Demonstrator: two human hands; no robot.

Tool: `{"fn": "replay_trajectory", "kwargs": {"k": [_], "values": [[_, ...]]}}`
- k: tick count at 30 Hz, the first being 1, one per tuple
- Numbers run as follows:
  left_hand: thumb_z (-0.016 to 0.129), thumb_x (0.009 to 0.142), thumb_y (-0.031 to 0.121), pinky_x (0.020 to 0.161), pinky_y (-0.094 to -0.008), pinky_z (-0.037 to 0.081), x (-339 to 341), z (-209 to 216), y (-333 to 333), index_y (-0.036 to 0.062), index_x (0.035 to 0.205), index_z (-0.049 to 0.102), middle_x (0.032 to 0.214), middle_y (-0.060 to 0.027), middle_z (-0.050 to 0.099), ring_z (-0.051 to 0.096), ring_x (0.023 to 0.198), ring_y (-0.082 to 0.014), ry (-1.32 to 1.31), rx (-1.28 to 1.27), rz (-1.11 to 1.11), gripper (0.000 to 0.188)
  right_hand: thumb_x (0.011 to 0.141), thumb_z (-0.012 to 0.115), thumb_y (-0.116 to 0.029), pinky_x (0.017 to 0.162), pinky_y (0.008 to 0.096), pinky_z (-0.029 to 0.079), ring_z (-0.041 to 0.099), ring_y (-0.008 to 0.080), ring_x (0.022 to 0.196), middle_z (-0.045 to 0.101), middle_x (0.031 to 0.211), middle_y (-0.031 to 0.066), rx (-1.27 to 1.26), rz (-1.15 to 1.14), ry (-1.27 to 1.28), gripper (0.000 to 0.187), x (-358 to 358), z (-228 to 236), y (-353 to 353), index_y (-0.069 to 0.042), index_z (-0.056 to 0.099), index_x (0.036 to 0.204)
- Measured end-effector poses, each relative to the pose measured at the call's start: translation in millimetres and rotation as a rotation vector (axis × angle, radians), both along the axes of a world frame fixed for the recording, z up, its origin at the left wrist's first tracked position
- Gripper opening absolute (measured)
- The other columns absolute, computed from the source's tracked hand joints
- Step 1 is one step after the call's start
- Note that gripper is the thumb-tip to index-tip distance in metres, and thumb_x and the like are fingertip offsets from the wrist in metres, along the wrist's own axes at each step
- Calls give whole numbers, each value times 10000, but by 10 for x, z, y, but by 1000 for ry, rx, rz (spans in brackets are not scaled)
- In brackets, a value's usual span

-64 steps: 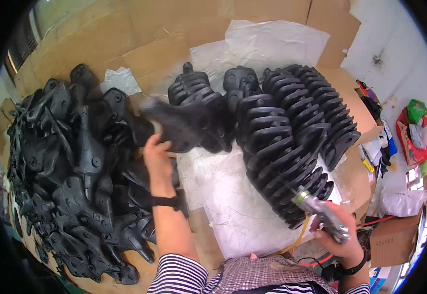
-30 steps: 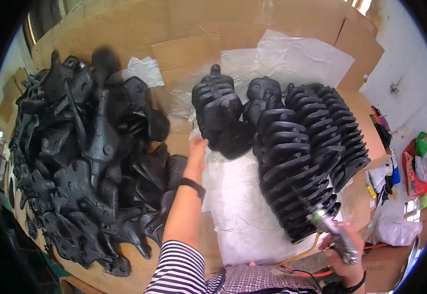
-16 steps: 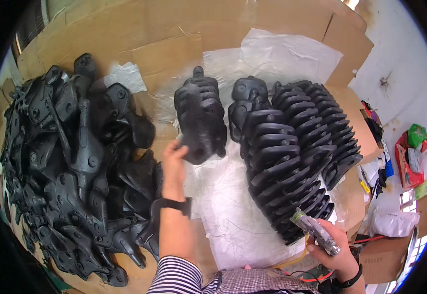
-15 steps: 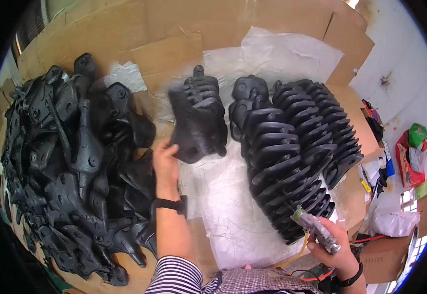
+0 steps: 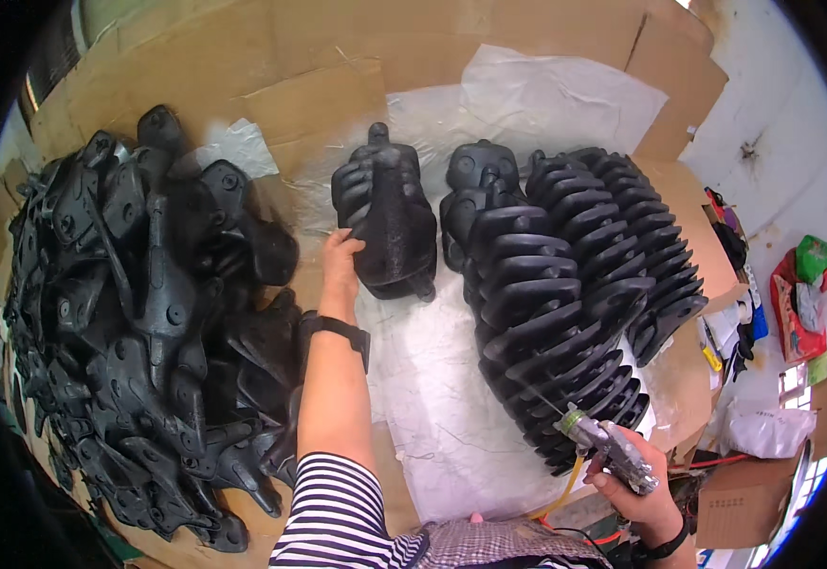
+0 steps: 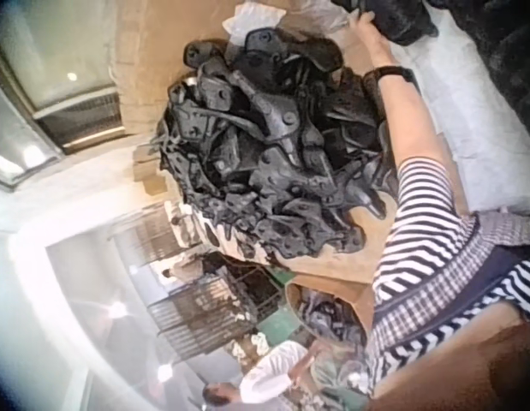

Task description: The person unpacks a white sack labeled '170#' using a yellow utility knife and removes black cast metal parts. They place the parts on a table and then use a handheld pneumatic tool to clean or deburr the surfaces of the castings one by one.

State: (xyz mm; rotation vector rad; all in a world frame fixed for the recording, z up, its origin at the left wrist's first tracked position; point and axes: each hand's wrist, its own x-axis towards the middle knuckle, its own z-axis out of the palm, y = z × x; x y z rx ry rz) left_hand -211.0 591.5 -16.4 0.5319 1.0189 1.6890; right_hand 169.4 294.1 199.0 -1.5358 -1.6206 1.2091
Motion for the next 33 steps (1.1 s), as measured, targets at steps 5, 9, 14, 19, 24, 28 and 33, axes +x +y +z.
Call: {"fn": "replay_trajectory", "kwargs": {"k": [5, 9, 14, 19, 24, 28, 33], "values": [[667, 646, -26, 899, -281, 419, -11, 278, -558, 23, 902, 623, 1051, -38, 571, 558, 958, -183, 351, 218, 41, 264, 763, 736, -52, 762, 274, 506, 636, 127, 826, 663, 920, 65, -24, 136, 68, 576, 72, 19, -7, -10, 493, 1284], [622, 775, 5, 933, -302, 424, -932, 1312, -1190, 26, 1219, 531, 1198, -97, 540, 503, 1120, -204, 696, 197, 535, 453, 763, 755, -73, 777, 275, 498, 634, 132, 844, 663, 915, 63, -79, 248, 57, 604, 212, -109, -129, -30, 486, 1303], [537, 944, 235, 1060, -441, 296, -1390, 2015, -2507, 87, 1393, 376, 1389, -127, 396, 424, 1249, -322, 263, 326, 926, 499, 771, 770, -110, 764, 270, 492, 616, 119, 819, 648, 898, 59, -65, 311, 143, 597, 438, -97, -382, -57, 498, 1299], [559, 933, 248, 960, -369, 381, -661, 1724, -3651, 53, 1257, 496, 1222, -84, 528, 514, 1097, -232, 347, 194, 798, 384, 770, 761, -88, 763, 271, 488, 616, 129, 823, 644, 919, 64, 56, 372, 117, 602, 972, -111, -717, -53, 490, 1306], [651, 873, 212, 821, -303, 433, 90, 858, -4298, 73, 1083, 588, 999, -31, 609, 575, 882, -172, 73, -169, 670, 260, 777, 733, -65, 761, 270, 492, 632, 130, 826, 654, 955, 72, 44, 349, 163, 589, 1664, 8, -1189, -43, 488, 1311], [677, 812, 127, 757, -285, 407, 957, 756, -4160, 99, 1054, 605, 916, -6, 641, 582, 832, -135, 184, -222, 473, 254, 764, 749, -104, 754, 282, 500, 642, 149, 833, 655, 938, 82, 45, 249, 71, 601, 2290, 104, -1713, -41, 491, 1304], [680, 788, 143, 718, -277, 386, 1968, 567, -3945, 108, 972, 652, 862, 12, 642, 565, 781, -108, 386, -284, 208, 189, 757, 752, -139, 722, 287, 498, 637, 153, 775, 655, 873, 74, 4, 113, -16, 595, 3126, 68, -2423, -36, 498, 1285]]}}
